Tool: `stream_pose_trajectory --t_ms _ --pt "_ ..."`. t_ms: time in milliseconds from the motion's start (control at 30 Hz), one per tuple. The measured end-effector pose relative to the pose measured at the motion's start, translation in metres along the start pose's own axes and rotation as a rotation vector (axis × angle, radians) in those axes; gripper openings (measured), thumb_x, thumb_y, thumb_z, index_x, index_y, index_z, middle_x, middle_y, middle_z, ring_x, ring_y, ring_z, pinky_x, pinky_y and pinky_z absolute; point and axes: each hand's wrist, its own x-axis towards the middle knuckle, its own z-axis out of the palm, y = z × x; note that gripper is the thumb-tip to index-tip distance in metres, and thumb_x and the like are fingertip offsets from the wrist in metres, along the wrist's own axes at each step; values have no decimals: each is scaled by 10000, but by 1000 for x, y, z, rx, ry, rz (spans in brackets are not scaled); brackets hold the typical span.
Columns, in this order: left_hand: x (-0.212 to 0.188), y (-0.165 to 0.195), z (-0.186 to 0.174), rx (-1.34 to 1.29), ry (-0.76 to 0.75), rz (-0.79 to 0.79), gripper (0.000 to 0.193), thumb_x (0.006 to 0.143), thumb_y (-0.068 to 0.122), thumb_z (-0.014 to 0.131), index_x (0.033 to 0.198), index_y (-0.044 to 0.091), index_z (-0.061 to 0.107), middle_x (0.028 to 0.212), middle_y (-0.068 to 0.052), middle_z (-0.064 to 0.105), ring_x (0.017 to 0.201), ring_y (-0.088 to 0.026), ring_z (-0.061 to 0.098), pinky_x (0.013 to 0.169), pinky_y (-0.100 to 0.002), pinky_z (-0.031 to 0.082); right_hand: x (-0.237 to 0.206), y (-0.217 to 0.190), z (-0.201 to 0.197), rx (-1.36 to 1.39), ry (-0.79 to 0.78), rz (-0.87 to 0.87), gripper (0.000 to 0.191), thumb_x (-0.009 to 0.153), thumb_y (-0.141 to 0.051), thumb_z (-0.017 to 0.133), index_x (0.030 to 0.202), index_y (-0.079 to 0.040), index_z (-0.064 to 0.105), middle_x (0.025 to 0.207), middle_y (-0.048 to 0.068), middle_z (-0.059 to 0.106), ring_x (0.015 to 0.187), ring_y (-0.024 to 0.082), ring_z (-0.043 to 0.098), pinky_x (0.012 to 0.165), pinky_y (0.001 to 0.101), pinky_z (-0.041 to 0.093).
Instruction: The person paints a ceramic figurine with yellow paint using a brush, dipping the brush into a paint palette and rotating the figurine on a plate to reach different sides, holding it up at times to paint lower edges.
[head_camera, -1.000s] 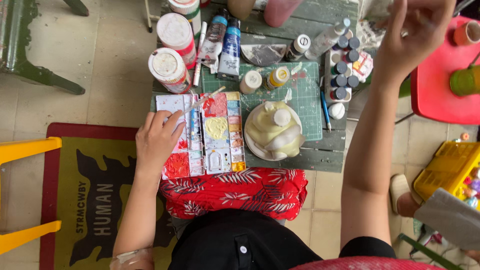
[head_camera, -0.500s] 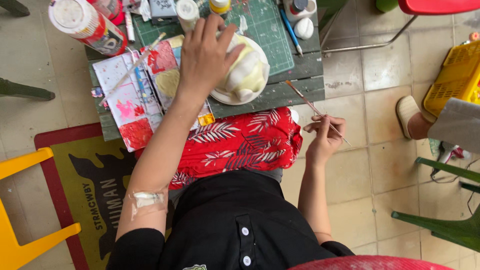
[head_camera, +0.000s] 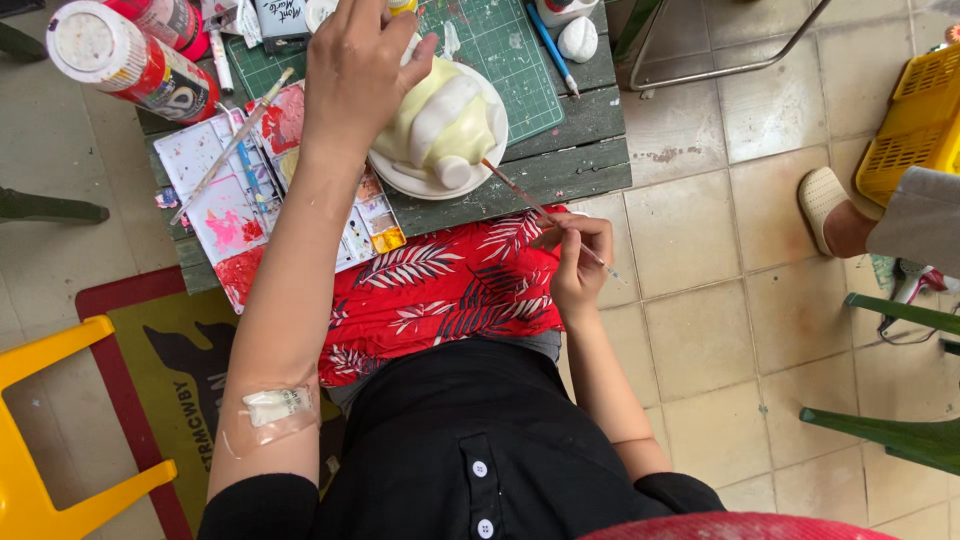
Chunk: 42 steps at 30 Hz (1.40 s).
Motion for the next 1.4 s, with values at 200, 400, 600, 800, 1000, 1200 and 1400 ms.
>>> stream_pose_trajectory --t_ms 200,400,600,800,1000,1200,1400 --pt "8 -7 3 19 38 -10 155 951 194 811 934 63 729 939 -64 609 879 -250 636 761 -392 537 12 -18 14 -200 -53 -106 44 1099 -6 480 1136 5 503 1091 195 728 839 187 734 773 279 559" --pt "12 -10 5 37 60 -19 142 947 192 809 921 79 727 920 -78 641 857 -281 659 740 -412 535 26 -45 29 -423 -94 -263 81 1039 65 559 1087 1 550 1043 163 752 855 208 758 791 313 601" --pt "14 -10 5 10 83 -20 113 940 173 805 962 84 738 918 -82 665 838 -291 674 732 -419 543 36 -64 35 -643 -86 -350 117 964 89 638 1038 4 607 1038 153 755 854 261 755 765 330 586" --pt "14 -9 4 27 95 -32 113 930 177 809 956 91 740 904 -85 666 827 -290 674 718 -418 545 43 -70 39 -629 -122 -406 161 956 84 652 1062 -29 608 1037 134 749 897 284 761 792 347 595" --pt "14 -7 5 21 102 -41 112 946 178 799 988 89 746 910 -86 664 827 -288 678 715 -406 550 46 -76 43 -779 -143 -474 183 914 29 725 1041 -65 632 1038 100 755 789 262 716 680 351 548" --pt "16 -3 6 51 94 -64 141 942 194 799 1037 98 757 900 -95 667 809 -291 676 706 -409 555 48 -78 49 -916 -199 -518 203 924 -13 742 1074 -67 618 1073 73 710 821 268 714 689 380 549" --pt "15 2 8 58 106 -120 171 941 204 793 1054 79 763 929 -114 671 841 -305 679 716 -419 558 45 -73 38 -936 -72 -450 181 950 1 704 1092 -66 614 1086 82 718 827 289 713 689 381 551"
